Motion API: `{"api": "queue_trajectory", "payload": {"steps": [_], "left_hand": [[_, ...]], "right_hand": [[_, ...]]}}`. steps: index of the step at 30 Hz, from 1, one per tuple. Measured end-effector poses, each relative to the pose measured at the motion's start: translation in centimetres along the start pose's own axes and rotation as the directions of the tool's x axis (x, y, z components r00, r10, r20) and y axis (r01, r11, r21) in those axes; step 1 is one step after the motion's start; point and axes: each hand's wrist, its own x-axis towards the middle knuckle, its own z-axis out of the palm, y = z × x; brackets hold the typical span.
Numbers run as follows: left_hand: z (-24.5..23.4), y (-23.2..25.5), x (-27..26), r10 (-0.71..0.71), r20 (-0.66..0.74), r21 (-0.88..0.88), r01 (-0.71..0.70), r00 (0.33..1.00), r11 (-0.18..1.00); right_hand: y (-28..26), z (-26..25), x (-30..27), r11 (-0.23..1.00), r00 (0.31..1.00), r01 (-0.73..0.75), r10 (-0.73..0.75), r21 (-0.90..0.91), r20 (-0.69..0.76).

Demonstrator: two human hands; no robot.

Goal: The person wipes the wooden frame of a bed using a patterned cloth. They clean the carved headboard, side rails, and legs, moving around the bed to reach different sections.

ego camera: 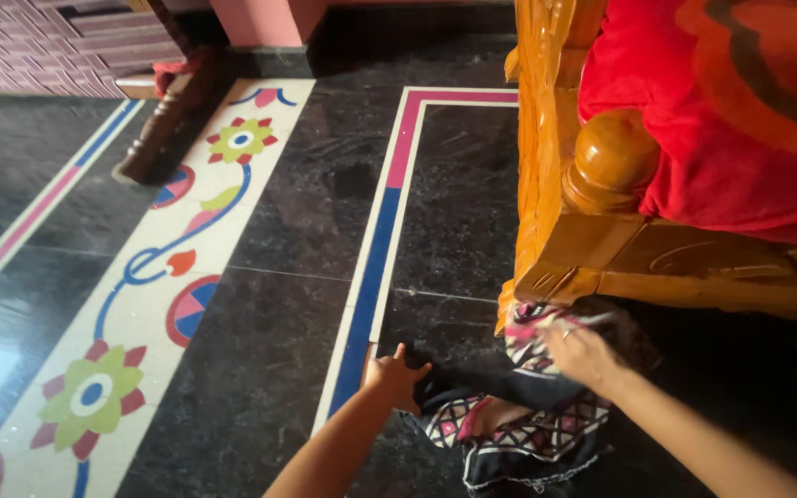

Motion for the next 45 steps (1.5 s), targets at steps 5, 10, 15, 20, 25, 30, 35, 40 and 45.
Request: {"api": "queue_trajectory", "payload": {"steps": [5, 10, 15, 20, 25, 30, 35, 40, 45], "left_hand": [[-1.3, -0.2, -1.4, 0.021, -0.023, 0.06, -0.019, 1.0, 0.998], [-0.2, -0.2, -1.1, 0.017, -0.03, 0.042, -0.016, 0.999, 0.999], [-0.2, 0.2, -0.1, 0.001, 0.017, 0.004, -0.001, 1.0, 1.0], [0.3, -0.8, -0.7, 0.053, -0.058, 0.063, -0.049, 0.997, 0.997], [0.3, -1.2, 0.0, 0.049, -0.039, -0.007, -0.05, 0.998, 0.999], [0.7, -0.7, 0.2, 0.031, -0.041, 0.015, -0.03, 0.999, 0.999], [0.8, 0.0, 1.4, 0.01, 0.039, 0.002, -0.011, 0.999, 1.0], [2.9, -0.9, 4.6, 0.025, -0.063, -0.017, -0.027, 0.998, 0.999], [3.2, -0.4, 6.1, 0.018, -0.046, -0.039, -0.02, 0.999, 0.999]], "right_hand": [[0.2, 0.5, -0.6, 0.995, 0.995, 0.094, -0.093, -0.046, 0.032], [-1.3, 1.6, -0.8, 0.978, 0.886, 0.041, -0.13, 0.206, 0.445], [-1.7, -0.1, 0.9, 0.942, 0.918, 0.305, -0.329, 0.139, 0.22], [0.8, 0.4, 1.2, 0.981, 0.979, 0.177, -0.183, -0.077, -0.09], [-1.8, 1.1, 1.0, 0.978, 0.984, 0.167, -0.158, -0.127, 0.083], [-2.2, 0.8, 0.9, 0.958, 0.931, 0.233, -0.269, 0.165, 0.245], [-0.9, -1.9, 1.9, 0.938, 0.944, 0.304, -0.319, 0.165, 0.078], [2.0, -3.7, 2.8, 0.98, 0.967, 0.199, -0.196, 0.003, -0.16], [2.3, -3.5, 2.2, 0.982, 0.982, 0.189, -0.189, 0.024, 0.027]]}}
